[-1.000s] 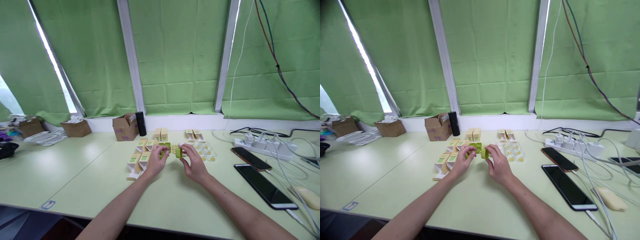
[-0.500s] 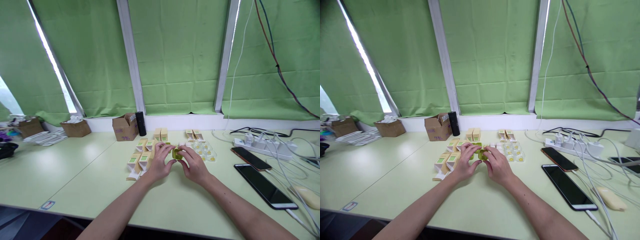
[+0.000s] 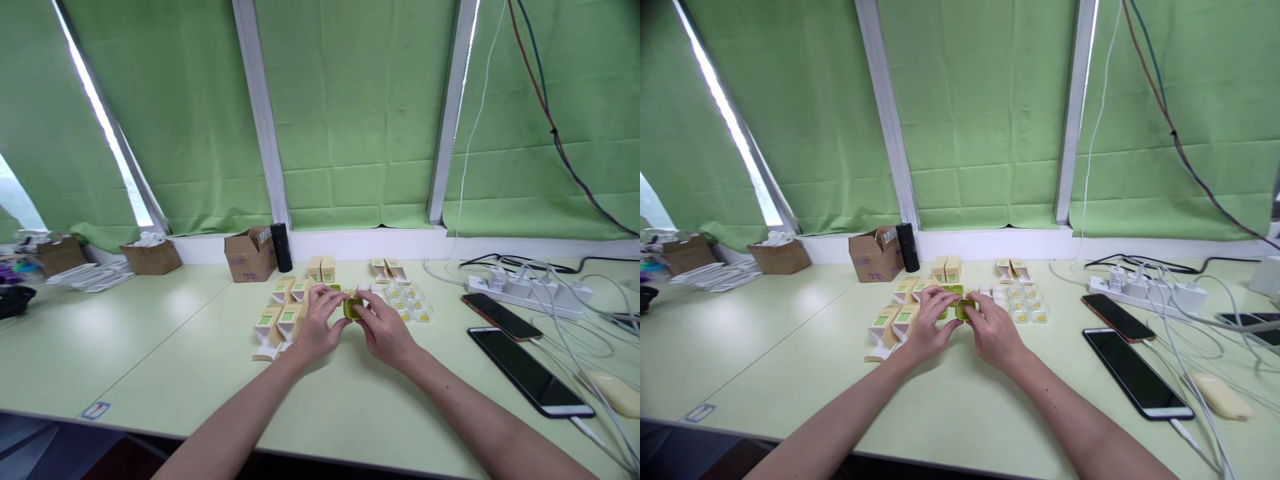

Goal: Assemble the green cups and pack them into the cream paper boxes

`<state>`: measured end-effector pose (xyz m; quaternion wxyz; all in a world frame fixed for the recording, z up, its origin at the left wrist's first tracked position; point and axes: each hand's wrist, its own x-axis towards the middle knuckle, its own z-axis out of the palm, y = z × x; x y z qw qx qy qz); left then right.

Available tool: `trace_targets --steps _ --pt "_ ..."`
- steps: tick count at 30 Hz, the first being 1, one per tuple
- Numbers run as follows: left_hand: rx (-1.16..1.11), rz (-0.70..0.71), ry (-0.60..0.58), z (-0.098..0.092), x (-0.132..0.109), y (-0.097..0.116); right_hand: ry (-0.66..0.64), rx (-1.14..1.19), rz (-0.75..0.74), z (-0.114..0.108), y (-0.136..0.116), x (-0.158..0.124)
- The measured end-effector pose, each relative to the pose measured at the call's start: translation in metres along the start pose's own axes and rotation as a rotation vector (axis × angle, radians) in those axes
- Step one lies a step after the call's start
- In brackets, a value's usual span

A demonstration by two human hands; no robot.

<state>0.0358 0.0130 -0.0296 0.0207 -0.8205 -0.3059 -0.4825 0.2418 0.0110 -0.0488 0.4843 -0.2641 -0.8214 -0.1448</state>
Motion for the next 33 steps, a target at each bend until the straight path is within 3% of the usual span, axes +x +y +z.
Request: trace_targets --steps 20,33 --pt "-0.01 0.003 0.011 -0.0015 0.0012 0.0025 0.071 0.035 -0.007 -0.0012 -0.0003 0.0001" --pt "-0.005 0.042 0.035 -0.0015 0.0012 0.0018 0.044 0.031 -0.015 0.0006 -0.0006 0.0019"
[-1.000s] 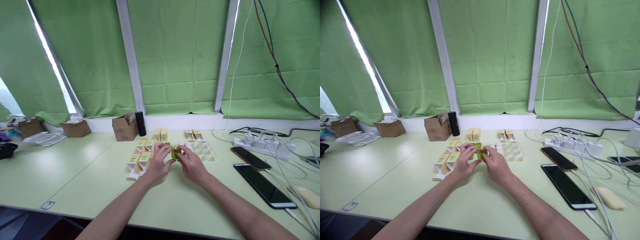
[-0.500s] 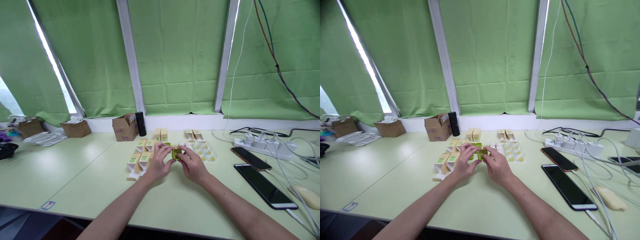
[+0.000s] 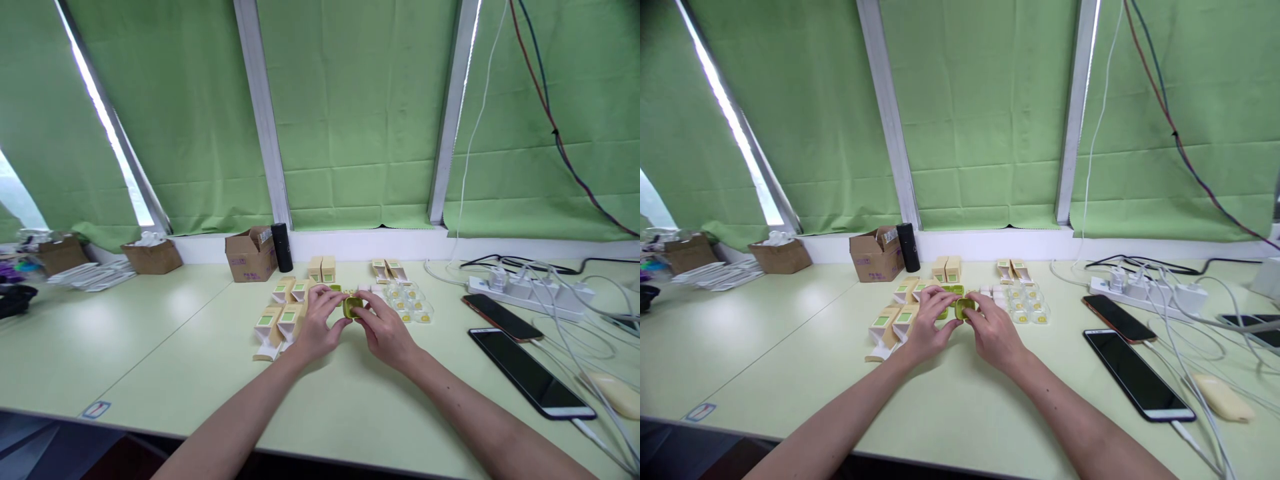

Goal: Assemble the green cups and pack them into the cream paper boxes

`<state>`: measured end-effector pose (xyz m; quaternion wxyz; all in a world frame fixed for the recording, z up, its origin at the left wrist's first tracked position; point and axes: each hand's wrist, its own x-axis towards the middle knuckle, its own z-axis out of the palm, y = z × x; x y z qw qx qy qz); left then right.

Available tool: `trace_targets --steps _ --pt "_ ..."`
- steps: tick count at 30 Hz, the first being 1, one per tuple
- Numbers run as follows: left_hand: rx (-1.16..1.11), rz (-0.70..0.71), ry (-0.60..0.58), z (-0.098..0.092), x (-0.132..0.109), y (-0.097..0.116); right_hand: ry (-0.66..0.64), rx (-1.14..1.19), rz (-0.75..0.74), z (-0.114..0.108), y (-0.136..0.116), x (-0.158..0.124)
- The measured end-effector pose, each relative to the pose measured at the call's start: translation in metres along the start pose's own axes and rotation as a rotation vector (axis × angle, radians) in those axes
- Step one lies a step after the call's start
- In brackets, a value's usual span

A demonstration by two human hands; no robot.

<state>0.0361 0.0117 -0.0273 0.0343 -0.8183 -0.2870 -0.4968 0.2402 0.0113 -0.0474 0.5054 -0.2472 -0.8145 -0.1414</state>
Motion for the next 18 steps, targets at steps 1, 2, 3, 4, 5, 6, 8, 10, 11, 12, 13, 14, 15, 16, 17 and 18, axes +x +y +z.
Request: trace_targets --steps 1,2,3,4,5,6,8,10,11,12,13,14,15,16,17,18 --pt "-0.001 -0.001 0.001 0.0001 0.0 0.0 -0.003 0.008 0.006 0.0 0.0002 -0.0003" --pt "-0.001 -0.002 0.002 0.0001 0.0001 0.0001 -0.007 0.021 0.014 -0.0002 0.0005 -0.0007" --pt "-0.001 -0.005 -0.001 0.0 0.0002 0.0003 -0.011 0.037 0.025 -0.0003 0.0007 -0.0012" --pt "-0.002 -0.007 -0.004 -0.0002 0.0003 0.0005 -0.01 0.055 0.037 -0.0005 0.0009 -0.0017" --pt "-0.004 -0.009 -0.008 -0.0006 0.0004 0.0007 -0.008 0.075 0.051 -0.0006 0.001 -0.0023" --pt "-0.008 -0.011 -0.013 -0.0011 0.0005 0.0009 -0.003 0.097 0.066 -0.0006 0.0009 -0.0028" --pt "-0.021 -0.014 -0.021 -0.0025 0.0004 0.0013 0.007 0.147 0.101 -0.0002 0.0005 -0.0037" --pt "-0.028 -0.012 -0.016 -0.0038 0.0003 0.0016 0.024 0.216 0.172 0.001 -0.0003 -0.0039" --pt "-0.027 -0.012 -0.009 -0.0043 0.0001 0.0017 0.04 0.261 0.232 0.0019 -0.0006 -0.0037" --pt "-0.022 -0.009 -0.001 -0.0046 0.0 0.0019 0.061 0.314 0.306 0.0029 -0.0007 -0.0034" --pt "-0.013 -0.006 0.007 -0.0047 -0.0002 0.002 0.082 0.377 0.392 0.004 -0.0005 -0.0029" --pt "-0.002 -0.001 0.011 -0.0046 -0.0003 0.0022 0.099 0.447 0.479 0.0051 -0.0001 -0.0025" --pt "0.01 0.005 0.011 -0.0043 -0.0004 0.0025 0.108 0.52 0.559 0.0062 0.0006 -0.002" --pt "0.022 0.013 0.009 -0.004 -0.0005 0.0027 0.111 0.589 0.63 0.0072 0.0016 -0.0015" --pt "0.034 0.02 0.006 -0.0035 -0.0005 0.0029 0.111 0.65 0.688 0.008 0.0026 -0.0011" --pt "0.045 0.025 0.002 -0.0031 -0.0006 0.0031 0.11 0.7 0.736 0.0088 0.0037 -0.0007"
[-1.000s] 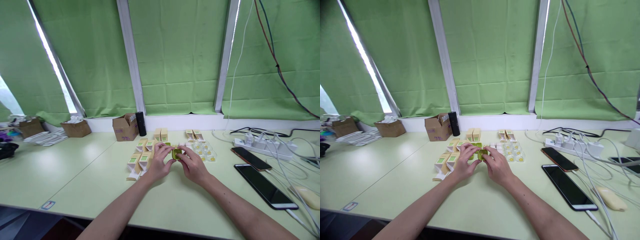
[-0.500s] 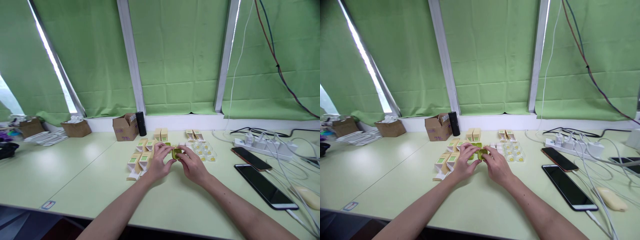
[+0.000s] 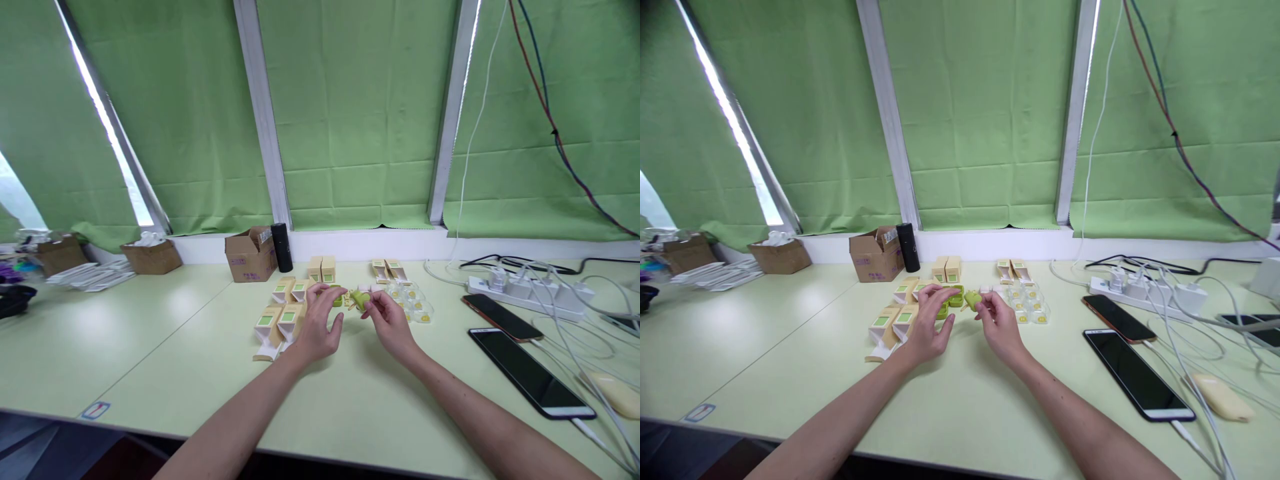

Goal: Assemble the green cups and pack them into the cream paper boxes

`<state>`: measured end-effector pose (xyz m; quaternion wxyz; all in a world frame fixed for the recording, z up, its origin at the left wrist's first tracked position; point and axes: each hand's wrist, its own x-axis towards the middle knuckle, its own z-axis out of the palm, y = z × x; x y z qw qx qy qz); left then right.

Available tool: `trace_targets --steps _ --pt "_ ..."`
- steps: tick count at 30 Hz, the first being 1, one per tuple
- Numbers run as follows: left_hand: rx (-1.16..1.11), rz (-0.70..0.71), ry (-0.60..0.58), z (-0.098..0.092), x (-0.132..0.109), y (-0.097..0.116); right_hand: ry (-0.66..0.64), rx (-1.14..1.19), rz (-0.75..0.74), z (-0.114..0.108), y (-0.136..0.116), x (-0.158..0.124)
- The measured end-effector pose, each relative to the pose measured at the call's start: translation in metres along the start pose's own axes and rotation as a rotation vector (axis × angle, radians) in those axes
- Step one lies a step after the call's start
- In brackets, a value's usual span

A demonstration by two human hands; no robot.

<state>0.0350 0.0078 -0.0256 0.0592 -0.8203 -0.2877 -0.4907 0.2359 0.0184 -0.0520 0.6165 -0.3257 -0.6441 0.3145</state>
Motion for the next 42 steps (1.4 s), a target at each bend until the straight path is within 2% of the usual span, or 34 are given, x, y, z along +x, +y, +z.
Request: trace_targets --steps 5,10,19,25,30,34,37,42 --pt "0.057 0.0 -0.038 0.002 -0.001 0.001 0.003 0.168 0.147 0.002 0.001 0.003" --pt "0.107 0.036 -0.099 0.006 -0.003 0.0 -0.025 0.216 0.218 0.004 0.0 0.002" --pt "0.097 0.032 -0.186 0.008 -0.003 0.001 -0.085 0.109 0.239 0.007 0.003 -0.004" --pt "-0.006 -0.039 -0.173 0.01 -0.004 -0.003 -0.1 -0.011 0.221 0.005 0.0 -0.004" --pt "-0.157 -0.21 -0.056 0.013 -0.002 -0.01 0.031 -0.235 0.106 -0.013 -0.003 0.007" --pt "-0.338 -0.491 0.029 0.014 -0.002 -0.018 0.124 -0.525 0.013 -0.03 0.007 0.016" --pt "-0.519 -0.631 0.048 0.015 -0.001 -0.025 0.11 -0.759 -0.04 -0.039 0.018 0.019" --pt "-0.773 -0.696 0.095 0.017 0.002 -0.029 -0.039 -1.187 -0.139 -0.043 0.03 0.019"
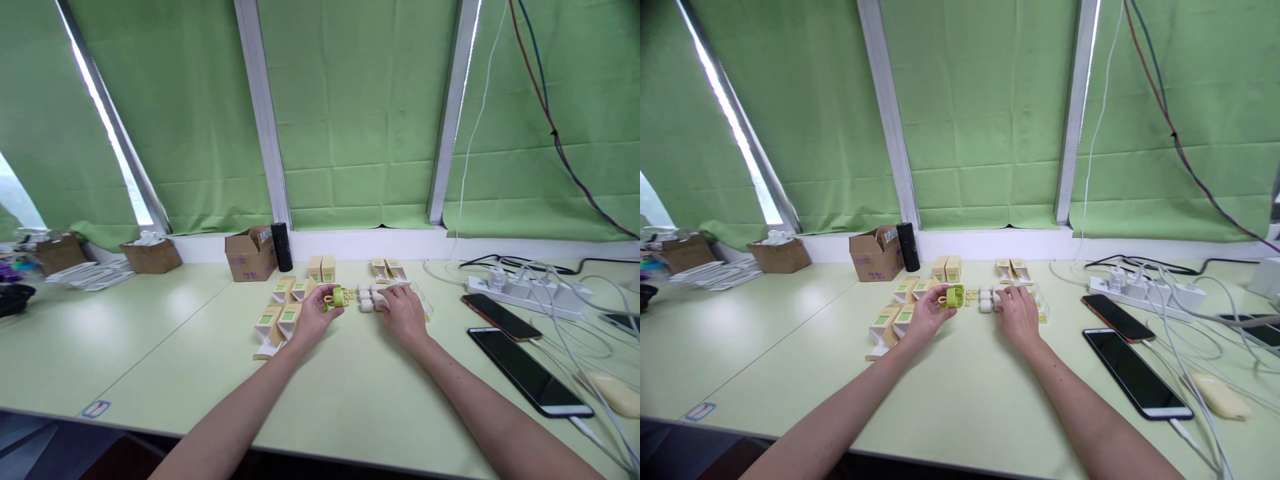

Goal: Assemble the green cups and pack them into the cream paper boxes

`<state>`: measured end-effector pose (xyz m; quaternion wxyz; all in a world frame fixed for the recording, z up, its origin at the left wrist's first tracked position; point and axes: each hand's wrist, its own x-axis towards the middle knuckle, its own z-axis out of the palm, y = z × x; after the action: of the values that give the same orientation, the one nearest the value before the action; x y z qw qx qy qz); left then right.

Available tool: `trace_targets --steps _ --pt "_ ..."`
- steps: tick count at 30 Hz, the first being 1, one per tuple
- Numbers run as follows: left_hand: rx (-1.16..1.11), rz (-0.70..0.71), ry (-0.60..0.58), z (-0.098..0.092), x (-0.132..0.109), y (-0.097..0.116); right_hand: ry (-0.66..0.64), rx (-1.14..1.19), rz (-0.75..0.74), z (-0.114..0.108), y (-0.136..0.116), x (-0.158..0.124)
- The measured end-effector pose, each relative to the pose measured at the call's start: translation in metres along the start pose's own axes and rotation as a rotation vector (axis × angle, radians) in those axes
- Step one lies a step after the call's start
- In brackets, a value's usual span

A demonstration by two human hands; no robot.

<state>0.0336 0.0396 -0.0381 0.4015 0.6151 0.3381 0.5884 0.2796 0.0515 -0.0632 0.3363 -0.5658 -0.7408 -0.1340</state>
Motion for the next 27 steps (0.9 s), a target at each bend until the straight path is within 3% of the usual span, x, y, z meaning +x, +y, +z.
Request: trace_targets --steps 9,14,17,20,22,25,27 --pt "-0.117 -0.019 -0.046 0.004 -0.002 0.003 -0.067 -0.231 -0.073 0.003 -0.001 -0.002" --pt "-0.123 -0.01 -0.059 0.004 -0.003 0.003 -0.058 -0.208 -0.053 0.001 0.0 -0.001" --pt "-0.14 -0.012 -0.056 0.003 -0.002 0.001 0.012 -0.113 0.002 0.002 0.0 0.001" --pt "-0.154 -0.021 -0.05 0.002 0.0 0.0 0.117 0.154 0.137 0.006 0.0 0.004" --pt "-0.158 -0.027 -0.044 0.002 0.0 -0.001 0.159 0.463 0.236 0.008 -0.001 0.005" --pt "-0.162 -0.032 -0.041 0.001 0.001 -0.003 0.103 0.988 0.366 0.008 -0.008 0.007" --pt "-0.17 -0.032 -0.045 0.001 0.002 -0.004 0.055 1.22 0.404 0.004 -0.016 0.006"
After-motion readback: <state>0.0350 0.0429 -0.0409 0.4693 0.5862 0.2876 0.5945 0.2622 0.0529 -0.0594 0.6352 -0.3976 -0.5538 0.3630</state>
